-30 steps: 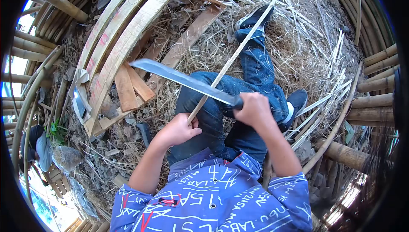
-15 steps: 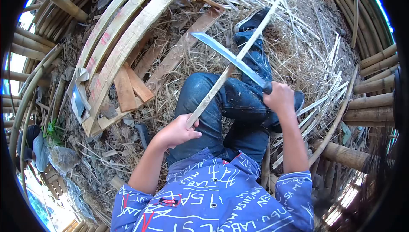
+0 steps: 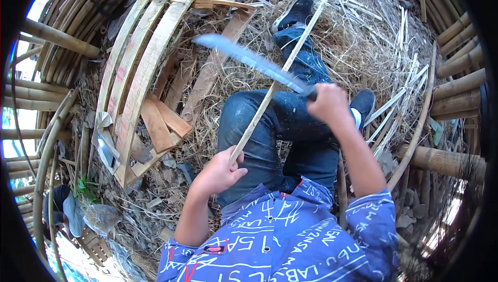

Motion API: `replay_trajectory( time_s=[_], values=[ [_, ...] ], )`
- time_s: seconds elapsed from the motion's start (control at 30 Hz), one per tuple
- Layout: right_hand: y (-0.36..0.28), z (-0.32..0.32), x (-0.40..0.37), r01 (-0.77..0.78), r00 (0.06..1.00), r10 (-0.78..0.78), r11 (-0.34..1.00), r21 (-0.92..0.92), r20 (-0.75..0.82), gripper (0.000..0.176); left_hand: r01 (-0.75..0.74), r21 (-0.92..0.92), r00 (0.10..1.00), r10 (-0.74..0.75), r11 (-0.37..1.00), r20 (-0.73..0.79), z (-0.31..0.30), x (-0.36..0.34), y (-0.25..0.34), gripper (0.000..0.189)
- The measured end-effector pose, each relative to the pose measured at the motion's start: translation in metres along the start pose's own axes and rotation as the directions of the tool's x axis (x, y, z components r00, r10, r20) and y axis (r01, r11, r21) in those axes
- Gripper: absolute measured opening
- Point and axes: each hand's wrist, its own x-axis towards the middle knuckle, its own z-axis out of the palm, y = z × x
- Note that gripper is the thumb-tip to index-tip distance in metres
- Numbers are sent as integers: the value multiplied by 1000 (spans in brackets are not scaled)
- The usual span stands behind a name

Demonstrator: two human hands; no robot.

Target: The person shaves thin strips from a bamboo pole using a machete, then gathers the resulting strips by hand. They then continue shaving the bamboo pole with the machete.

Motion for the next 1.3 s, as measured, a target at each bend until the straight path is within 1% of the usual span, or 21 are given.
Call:
replay_trajectory(
  time_s=[0.03, 0.07, 0.1, 0.17, 0.23, 0.27, 0.3, 0.33, 0.37, 0.4, 0.43, 0.5, 0.57, 0.67, 0.8, 0.87, 0.93, 1.0, 1.03, 1.17, 1.3],
  values=[
    [14, -5, 5, -61, 998, 61, 998, 27, 11, 23, 8, 11, 1000, -8, 1000, -4, 2, -2, 1, 26],
    [21, -8, 2, -20, 1000, 20, 1000, -11, -22, 23, 6, 11, 1000, -6, 1000, -5, 3, -4, 0, 26],
    [18, -14, 0, -19, 999, 18, 1000, -12, -30, 23, -15, -3, 1000, 15, 1000, 7, 4, -3, 1, 26],
    [5, -28, -13, -66, 997, 68, 995, 76, -27, 22, -43, -13, 999, 44, 999, 25, 6, 0, 5, 25],
    [-13, -36, -30, 11, 998, 5, 973, 231, -70, 20, -77, -73, 997, 75, 994, -36, 8, -1, 14, 25],
    [-22, -37, -36, 77, 994, -53, 955, 286, -90, 19, -76, -66, 997, 74, 995, -36, 9, -1, 22, 25],
    [-30, -38, -42, 144, 987, -111, 929, 341, -114, 19, -47, 15, 990, 49, 999, -132, 10, -3, 32, 24],
    [-39, -42, -46, 176, 984, -151, 919, 352, -97, 19, -11, 93, 973, 32, 996, -228, 11, -3, 38, 23],
    [-47, -44, -49, 208, 978, -192, 909, 362, -81, 19, -11, 103, 973, 35, 995, -229, 14, -4, 40, 23],
    [-53, -44, -50, 239, 971, -237, 927, 289, -42, 20, -26, 172, 949, 78, 985, -306, 18, -6, 40, 22],
    [-56, -44, -49, 238, 971, -233, 926, 292, -49, 20, -36, 240, 918, 127, 970, -375, 21, -7, 39, 21],
    [-59, -38, -44, 278, 959, -283, 939, 201, -4, 22, -44, 283, 912, 154, 958, -380, 26, -9, 32, 17],
    [-55, -32, -44, 291, 956, -293, 941, 175, -17, 24, 24, 407, 894, 162, 913, -417, 31, -12, 31, 15],
    [-49, -32, -42, 272, 961, -274, 961, 51, 27, 26, 38, 452, 888, 178, 891, -425, 34, -11, 30, 16],
    [-42, -28, -32, 269, 963, -269, 963, 18, -28, 27, -19, 413, 883, 209, 910, -420, 36, -8, 25, 17],
    [-42, -32, -30, 271, 962, -271, 963, 9, -25, 27, 31, 420, 896, 161, 907, -414, 35, -9, 29, 17],
    [-43, -31, -26, 281, 959, -281, 960, 8, -20, 26, 17, 417, 892, 175, 909, -416, 35, -9, 24, 17],
    [-36, -29, -21, 249, 963, -253, 967, -56, -88, 25, 3, 417, 888, 189, 909, -419, 34, -9, 24, 17],
    [-31, -31, -18, 215, 970, -216, 976, -29, -108, 25, -21, 425, 889, 211, 905, -406, 34, -9, 26, 19],
    [-29, -36, -11, 230, 963, -239, 970, -81, -128, 24, -82, 451, 872, 283, 889, -399, 32, -5, 19, 20],
    [-26, -33, -6, 265, 944, -282, 957, -120, -170, 23, -83, 414, 879, 262, 907, -399, 30, -7, 23, 21]
  ],
)
